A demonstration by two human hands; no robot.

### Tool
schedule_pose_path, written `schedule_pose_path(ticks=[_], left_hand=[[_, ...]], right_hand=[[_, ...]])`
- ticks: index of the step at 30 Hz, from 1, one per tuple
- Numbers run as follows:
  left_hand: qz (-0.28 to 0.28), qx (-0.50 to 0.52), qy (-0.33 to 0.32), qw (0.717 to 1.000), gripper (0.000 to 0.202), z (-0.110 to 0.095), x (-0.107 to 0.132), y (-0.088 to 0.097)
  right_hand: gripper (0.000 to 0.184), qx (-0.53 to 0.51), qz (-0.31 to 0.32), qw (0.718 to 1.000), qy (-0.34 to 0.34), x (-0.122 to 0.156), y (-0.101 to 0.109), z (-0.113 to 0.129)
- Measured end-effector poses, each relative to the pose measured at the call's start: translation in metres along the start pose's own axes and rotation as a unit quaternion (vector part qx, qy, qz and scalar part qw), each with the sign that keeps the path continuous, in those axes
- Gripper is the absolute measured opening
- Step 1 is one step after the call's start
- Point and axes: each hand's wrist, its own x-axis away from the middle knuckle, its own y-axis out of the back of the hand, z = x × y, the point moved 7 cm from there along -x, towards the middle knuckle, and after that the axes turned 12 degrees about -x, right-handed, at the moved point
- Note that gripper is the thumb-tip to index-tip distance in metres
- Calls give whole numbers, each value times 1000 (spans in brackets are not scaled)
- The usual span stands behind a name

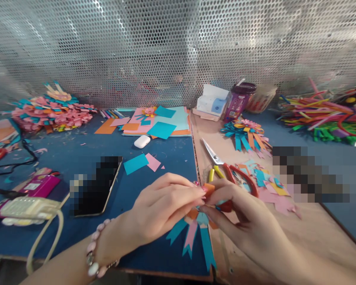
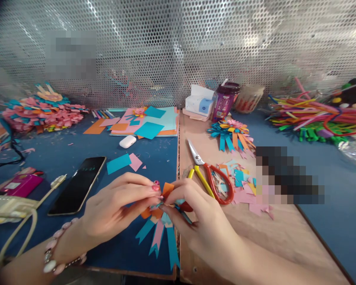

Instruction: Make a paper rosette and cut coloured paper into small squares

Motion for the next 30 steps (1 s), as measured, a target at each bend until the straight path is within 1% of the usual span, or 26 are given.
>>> schedule_pose_path(ticks=[6, 8, 15, 20, 24, 27, 30], left_hand=[[-24, 14, -9, 1000, 23, -1, 0, 0], [-35, 20, -14, 999, 26, 0, 1, 0], [-49, 24, -21, 998, 31, 0, 2, 0], [-47, 24, -16, 998, 30, 0, 2, 0], [-47, 25, -19, 998, 32, -1, 1, 0], [-49, 28, -17, 998, 32, 0, 0, 1], [-41, 22, -7, 999, 30, 3, 1, 0]], right_hand=[[16, -27, -38, 998, -30, 5, 1, -8], [17, -32, -38, 998, -34, 6, 0, -9], [16, -63, -38, 996, -43, 5, -2, -9], [16, -69, -43, 995, -53, 5, -1, -12], [17, -89, -44, 993, -65, 6, -1, -14], [16, -105, -42, 990, -84, 6, -2, -16], [17, -109, -56, 987, -104, 4, 0, -16]])
